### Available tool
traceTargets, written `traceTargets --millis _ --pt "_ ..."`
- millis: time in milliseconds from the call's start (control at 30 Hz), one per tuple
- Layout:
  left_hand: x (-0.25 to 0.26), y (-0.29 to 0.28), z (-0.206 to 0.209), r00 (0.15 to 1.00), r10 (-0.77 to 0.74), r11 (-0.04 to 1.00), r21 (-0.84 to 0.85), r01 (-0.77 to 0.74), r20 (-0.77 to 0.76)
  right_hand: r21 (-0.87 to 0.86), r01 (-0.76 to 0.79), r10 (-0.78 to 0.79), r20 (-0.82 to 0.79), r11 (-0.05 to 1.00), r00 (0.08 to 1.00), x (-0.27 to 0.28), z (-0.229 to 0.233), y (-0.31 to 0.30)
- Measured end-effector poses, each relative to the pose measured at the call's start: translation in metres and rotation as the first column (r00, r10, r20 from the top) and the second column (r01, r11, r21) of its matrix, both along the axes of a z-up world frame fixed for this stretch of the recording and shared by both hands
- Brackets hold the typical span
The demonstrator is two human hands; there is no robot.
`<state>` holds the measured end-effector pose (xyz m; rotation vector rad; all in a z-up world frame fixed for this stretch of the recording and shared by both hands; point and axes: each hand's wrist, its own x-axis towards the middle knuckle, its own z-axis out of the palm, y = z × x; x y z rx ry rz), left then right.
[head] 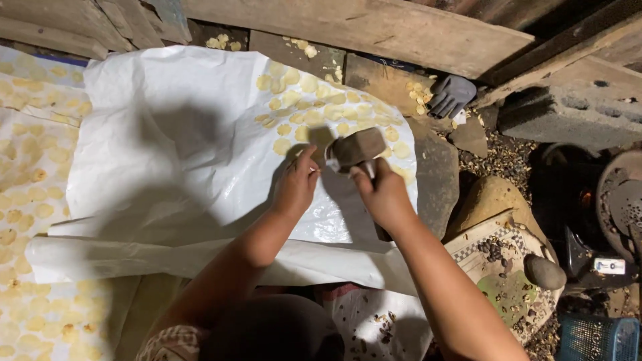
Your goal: The person uses a stone pestle to crush cassava pieces on a patterned cloth, then transfers them to a white sheet. They use a hammer to flatten the pieces into thin discs and arrange them in rows. The person also uses a slotted spoon to stir cassava in a pot on a stove.
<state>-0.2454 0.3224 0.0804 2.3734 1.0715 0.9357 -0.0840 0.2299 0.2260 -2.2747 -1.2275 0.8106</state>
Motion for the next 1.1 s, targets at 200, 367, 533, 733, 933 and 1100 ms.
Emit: traceTargets --millis 200,367,533,733,933,1100 --pt "0.001 -0.002 -0.004 0.992 0.021 0.992 -0.124 -0.036 -0.125 0.545 0.028 -0.062 0.043 0.838 0.997 -0.017 0.005 -0.01" --pt "-0.033 -0.015 0.055 0.987 0.09 0.994 -0.045 -0.096 -0.131 -0.055 -0.136 0.144 0.214 0.989 0.966 -0.019 -0.096 0.009" --pt "-0.038 -0.013 0.015 0.989 0.107 0.969 0.232 -0.081 -0.103 -0.144 -0.22 0.231 0.069 0.965 0.97 0.005 -0.066 0.038" --pt "-0.037 -0.016 0.022 0.988 0.122 0.975 0.195 -0.102 -0.093 0.002 -0.131 0.125 0.277 0.991 0.953 -0.02 -0.03 0.018" --pt "-0.039 -0.018 0.019 0.988 0.128 0.976 0.186 -0.11 -0.083 -0.176 -0.183 0.214 0.175 0.967 0.961 -0.006 -0.102 0.04" --pt "-0.04 -0.02 0.016 0.991 0.124 0.975 0.19 -0.111 -0.058 -0.117 -0.119 0.136 0.153 0.986 0.979 -0.02 -0.041 0.033"
